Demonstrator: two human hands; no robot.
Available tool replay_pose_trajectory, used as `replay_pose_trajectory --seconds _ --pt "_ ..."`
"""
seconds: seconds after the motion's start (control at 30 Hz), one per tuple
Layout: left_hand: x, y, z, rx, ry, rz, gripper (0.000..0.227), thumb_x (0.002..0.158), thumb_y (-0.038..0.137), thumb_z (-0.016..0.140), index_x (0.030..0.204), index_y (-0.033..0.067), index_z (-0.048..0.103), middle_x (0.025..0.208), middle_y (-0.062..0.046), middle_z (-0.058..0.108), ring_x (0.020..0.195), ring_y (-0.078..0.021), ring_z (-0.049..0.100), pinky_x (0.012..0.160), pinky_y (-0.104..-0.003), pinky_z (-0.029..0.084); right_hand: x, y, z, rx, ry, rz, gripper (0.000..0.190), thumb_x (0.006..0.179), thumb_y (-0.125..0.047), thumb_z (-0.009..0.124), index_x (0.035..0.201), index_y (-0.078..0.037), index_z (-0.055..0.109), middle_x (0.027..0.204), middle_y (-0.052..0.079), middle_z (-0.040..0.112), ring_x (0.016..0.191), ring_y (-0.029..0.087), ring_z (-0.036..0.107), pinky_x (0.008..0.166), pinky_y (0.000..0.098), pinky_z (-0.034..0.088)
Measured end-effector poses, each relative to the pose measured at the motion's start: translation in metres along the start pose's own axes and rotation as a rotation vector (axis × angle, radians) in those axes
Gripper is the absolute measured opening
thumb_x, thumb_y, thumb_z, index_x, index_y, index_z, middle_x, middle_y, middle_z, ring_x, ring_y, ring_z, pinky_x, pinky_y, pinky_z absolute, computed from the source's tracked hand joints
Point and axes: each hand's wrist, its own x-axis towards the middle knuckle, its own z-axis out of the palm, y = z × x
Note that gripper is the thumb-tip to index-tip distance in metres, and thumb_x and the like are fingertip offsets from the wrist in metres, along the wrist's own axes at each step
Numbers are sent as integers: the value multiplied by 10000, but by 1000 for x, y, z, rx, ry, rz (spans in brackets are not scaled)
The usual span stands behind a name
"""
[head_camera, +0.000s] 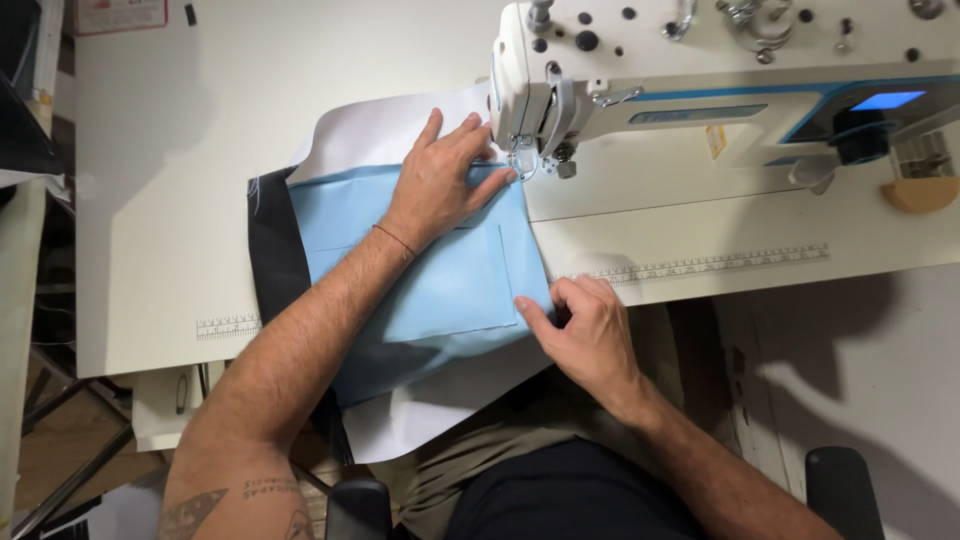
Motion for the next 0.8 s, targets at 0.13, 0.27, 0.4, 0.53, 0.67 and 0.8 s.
replay_pose_trajectory --seconds 0.13,0.27,0.4,0.53,0.67,0.8 --pt "-3 4 -15 -13 5 17 341 929 441 798 977 118 698 1186 -171 753 1225 -347 662 1146 -596 377 -11 3 -10 81 -27 122 495 882 -365 820 573 -119 521 444 82 499 530 337 613 569 387 474" --pt "-22 11 -59 105 7 200 441 904 501 807 1175 166 713 1287 -137 730 1277 -318 643 1170 -531 372 -30 8 -6 249 -54 356 446 924 -344 775 627 -99 551 361 50 433 381 166 439 441 291 392" --pt "-46 -11 -91 205 2 346 575 884 575 791 1268 153 721 1355 -127 703 1319 -310 623 1201 -462 378 -50 3 0 182 -91 366 254 964 -271 698 1013 -32 627 420 130 476 401 249 481 461 355 421" --pt "-48 -21 -110 324 32 443 553 907 573 754 1262 149 741 1359 -117 709 1304 -299 642 1184 -426 436 -63 0 14 69 -28 218 185 990 -240 646 1087 -83 659 424 115 507 414 325 580 447 356 462" --pt "-45 -29 -103 455 -37 640 412 959 449 672 1297 214 703 1345 -67 702 1276 -247 645 1136 -385 461 -68 -4 15 -48 82 23 367 974 -101 560 1331 -61 636 425 60 506 409 268 589 466 328 506" --pt "-45 -7 -104 480 -348 689 396 1028 166 487 1384 269 627 1321 -38 712 1198 -244 641 955 -365 505 -67 3 24 -242 162 -105 368 932 -83 576 1275 -101 709 399 14 547 438 225 640 474 323 529"
